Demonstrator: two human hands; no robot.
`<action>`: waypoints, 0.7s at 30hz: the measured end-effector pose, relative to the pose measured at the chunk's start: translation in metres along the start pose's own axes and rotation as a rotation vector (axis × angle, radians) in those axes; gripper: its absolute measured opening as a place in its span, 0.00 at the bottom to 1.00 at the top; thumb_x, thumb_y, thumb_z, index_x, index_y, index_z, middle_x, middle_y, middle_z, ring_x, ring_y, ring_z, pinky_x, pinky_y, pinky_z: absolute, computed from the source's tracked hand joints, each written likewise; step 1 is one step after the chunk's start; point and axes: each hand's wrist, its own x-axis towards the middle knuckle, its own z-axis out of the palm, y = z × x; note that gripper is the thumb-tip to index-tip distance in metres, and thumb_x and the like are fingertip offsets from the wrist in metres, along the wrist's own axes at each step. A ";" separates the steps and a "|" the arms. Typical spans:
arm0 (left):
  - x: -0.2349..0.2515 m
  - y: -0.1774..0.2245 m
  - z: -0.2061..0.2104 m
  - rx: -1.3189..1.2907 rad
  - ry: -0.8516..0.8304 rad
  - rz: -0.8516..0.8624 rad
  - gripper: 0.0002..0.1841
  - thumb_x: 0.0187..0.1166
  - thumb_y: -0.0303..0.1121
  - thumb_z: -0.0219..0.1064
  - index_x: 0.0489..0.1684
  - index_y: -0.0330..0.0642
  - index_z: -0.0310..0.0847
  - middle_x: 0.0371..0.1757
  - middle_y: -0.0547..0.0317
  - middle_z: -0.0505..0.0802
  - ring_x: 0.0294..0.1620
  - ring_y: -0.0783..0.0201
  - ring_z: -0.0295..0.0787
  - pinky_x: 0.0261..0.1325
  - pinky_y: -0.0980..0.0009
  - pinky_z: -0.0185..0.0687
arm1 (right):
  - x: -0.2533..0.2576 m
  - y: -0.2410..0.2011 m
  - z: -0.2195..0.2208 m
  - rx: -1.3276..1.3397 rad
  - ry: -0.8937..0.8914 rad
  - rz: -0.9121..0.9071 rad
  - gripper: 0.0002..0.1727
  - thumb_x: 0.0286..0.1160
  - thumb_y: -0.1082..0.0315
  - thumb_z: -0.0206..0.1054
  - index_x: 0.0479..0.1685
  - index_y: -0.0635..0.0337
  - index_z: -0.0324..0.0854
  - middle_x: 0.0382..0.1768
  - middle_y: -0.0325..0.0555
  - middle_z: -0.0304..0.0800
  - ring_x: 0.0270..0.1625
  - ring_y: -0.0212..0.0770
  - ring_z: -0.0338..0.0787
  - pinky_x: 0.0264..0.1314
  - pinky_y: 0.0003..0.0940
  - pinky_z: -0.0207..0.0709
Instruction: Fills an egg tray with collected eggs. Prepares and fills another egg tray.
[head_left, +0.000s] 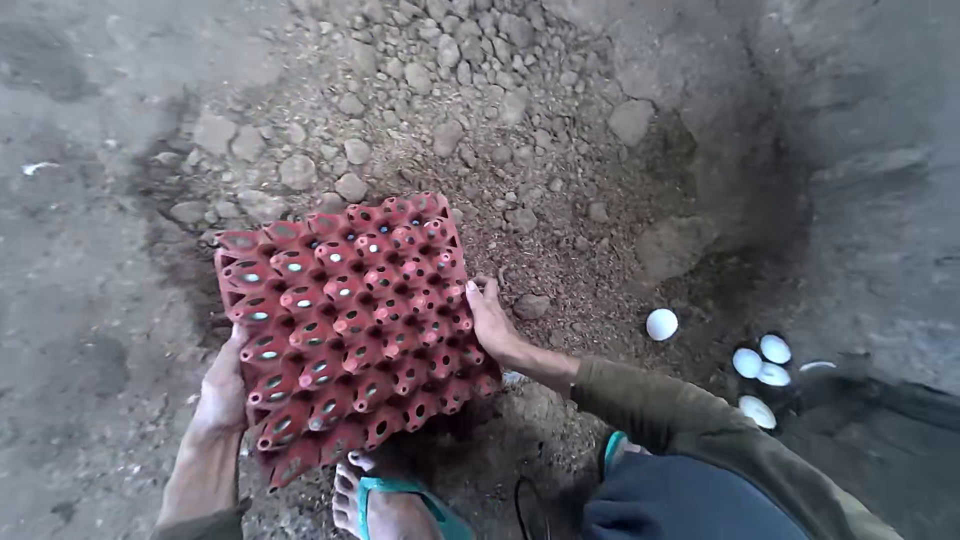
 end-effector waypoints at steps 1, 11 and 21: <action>-0.001 0.003 0.011 -0.008 -0.032 0.011 0.25 0.92 0.44 0.28 0.55 0.65 0.79 0.44 0.85 0.95 0.46 0.87 0.90 0.52 0.83 0.88 | -0.005 0.003 -0.011 0.011 0.020 -0.024 0.32 0.95 0.50 0.38 0.87 0.63 0.55 0.78 0.69 0.71 0.79 0.57 0.76 0.80 0.54 0.70; 0.049 -0.038 0.112 0.145 -0.403 -0.179 0.45 0.70 0.76 0.59 0.78 0.51 0.67 0.54 0.71 0.93 0.53 0.73 0.92 0.56 0.70 0.91 | -0.043 0.062 -0.125 -0.010 0.345 -0.157 0.32 0.92 0.51 0.37 0.82 0.67 0.60 0.72 0.65 0.76 0.75 0.48 0.79 0.78 0.45 0.73; 0.037 -0.046 0.144 0.356 -0.389 -0.247 0.29 0.91 0.58 0.35 0.74 0.49 0.68 0.54 0.75 0.92 0.55 0.79 0.89 0.60 0.73 0.88 | -0.066 0.092 -0.175 -0.213 0.239 -0.077 0.28 0.92 0.50 0.51 0.76 0.63 0.74 0.71 0.63 0.82 0.76 0.56 0.80 0.81 0.54 0.71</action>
